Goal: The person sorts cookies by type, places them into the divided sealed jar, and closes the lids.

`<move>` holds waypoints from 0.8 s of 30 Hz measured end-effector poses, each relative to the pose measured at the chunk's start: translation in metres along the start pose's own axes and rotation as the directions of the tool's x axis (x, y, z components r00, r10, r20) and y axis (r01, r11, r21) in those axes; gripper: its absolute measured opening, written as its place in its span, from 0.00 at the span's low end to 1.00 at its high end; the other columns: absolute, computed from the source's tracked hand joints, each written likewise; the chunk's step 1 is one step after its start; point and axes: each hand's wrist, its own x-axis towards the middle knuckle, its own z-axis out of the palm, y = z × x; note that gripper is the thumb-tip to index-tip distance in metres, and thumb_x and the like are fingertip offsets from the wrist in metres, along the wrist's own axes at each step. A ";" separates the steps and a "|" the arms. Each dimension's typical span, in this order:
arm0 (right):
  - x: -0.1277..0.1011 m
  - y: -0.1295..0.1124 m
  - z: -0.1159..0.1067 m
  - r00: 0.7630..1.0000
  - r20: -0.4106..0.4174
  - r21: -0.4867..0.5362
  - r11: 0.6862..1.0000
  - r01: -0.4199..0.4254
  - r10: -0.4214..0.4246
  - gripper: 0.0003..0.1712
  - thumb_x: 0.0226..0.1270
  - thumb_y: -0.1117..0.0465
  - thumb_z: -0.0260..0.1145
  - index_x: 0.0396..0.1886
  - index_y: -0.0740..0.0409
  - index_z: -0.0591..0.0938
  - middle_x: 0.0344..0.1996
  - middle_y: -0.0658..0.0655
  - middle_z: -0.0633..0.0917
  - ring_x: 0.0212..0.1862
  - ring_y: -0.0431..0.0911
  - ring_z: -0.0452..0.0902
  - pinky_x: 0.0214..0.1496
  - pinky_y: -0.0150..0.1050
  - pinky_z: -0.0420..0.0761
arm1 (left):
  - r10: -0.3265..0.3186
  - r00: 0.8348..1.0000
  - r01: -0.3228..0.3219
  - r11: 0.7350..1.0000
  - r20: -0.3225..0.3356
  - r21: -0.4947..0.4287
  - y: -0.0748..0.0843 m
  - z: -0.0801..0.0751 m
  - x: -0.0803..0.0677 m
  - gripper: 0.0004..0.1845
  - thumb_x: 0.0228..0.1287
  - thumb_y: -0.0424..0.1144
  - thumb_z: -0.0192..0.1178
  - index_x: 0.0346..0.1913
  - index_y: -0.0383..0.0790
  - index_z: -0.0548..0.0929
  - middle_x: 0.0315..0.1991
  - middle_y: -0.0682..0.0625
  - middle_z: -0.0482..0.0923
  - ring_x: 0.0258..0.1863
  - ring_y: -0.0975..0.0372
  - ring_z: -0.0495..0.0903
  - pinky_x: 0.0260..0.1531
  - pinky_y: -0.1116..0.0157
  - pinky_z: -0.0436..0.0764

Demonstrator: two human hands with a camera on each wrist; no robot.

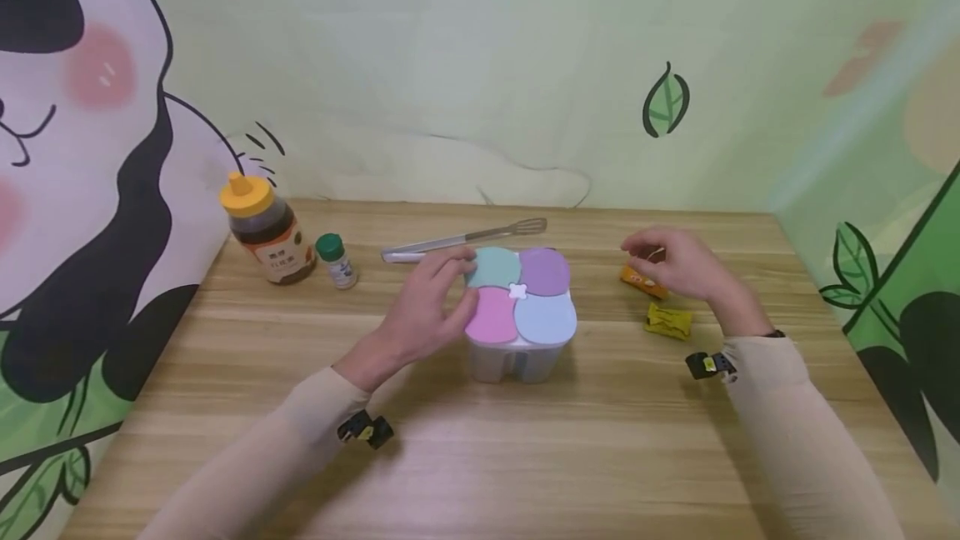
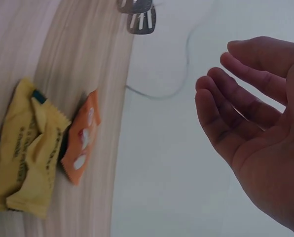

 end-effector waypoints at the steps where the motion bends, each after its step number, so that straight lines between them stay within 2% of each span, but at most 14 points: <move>1: -0.001 0.002 0.000 1.000 -0.008 -0.005 1.000 -0.004 0.004 0.13 0.66 0.67 0.63 0.49 0.67 0.82 0.44 0.65 0.85 0.46 0.54 0.81 0.49 0.53 0.82 | 0.015 1.000 -0.015 1.000 -0.002 -0.008 -0.001 0.000 0.000 0.17 0.66 0.42 0.55 0.51 0.35 0.80 0.60 0.44 0.75 0.62 0.53 0.71 0.64 0.55 0.71; 9: -0.006 0.018 0.006 0.999 -0.041 0.000 1.000 -0.031 0.031 0.15 0.66 0.67 0.64 0.50 0.70 0.81 0.45 0.69 0.84 0.46 0.57 0.80 0.50 0.54 0.81 | 0.175 0.984 -0.177 0.982 -0.031 -0.062 -0.004 -0.001 -0.003 0.13 0.66 0.42 0.57 0.46 0.37 0.84 0.53 0.47 0.79 0.59 0.56 0.72 0.62 0.58 0.72; 18: -0.012 0.031 0.011 0.993 -0.007 -0.043 0.993 -0.114 0.114 0.18 0.67 0.65 0.63 0.53 0.71 0.79 0.48 0.69 0.83 0.48 0.59 0.79 0.52 0.55 0.80 | 0.284 0.959 -0.284 0.953 -0.009 -0.103 -0.005 -0.007 -0.007 0.14 0.63 0.42 0.61 0.48 0.38 0.84 0.50 0.50 0.81 0.56 0.59 0.75 0.60 0.63 0.74; 24: -0.022 0.039 0.015 0.990 -0.006 -0.075 0.987 -0.142 0.142 0.20 0.68 0.62 0.64 0.55 0.70 0.79 0.50 0.69 0.82 0.49 0.60 0.79 0.53 0.56 0.79 | 0.374 0.927 -0.366 0.912 0.006 -0.183 -0.009 -0.008 -0.010 0.18 0.63 0.46 0.63 0.49 0.36 0.83 0.52 0.47 0.80 0.57 0.56 0.75 0.61 0.60 0.74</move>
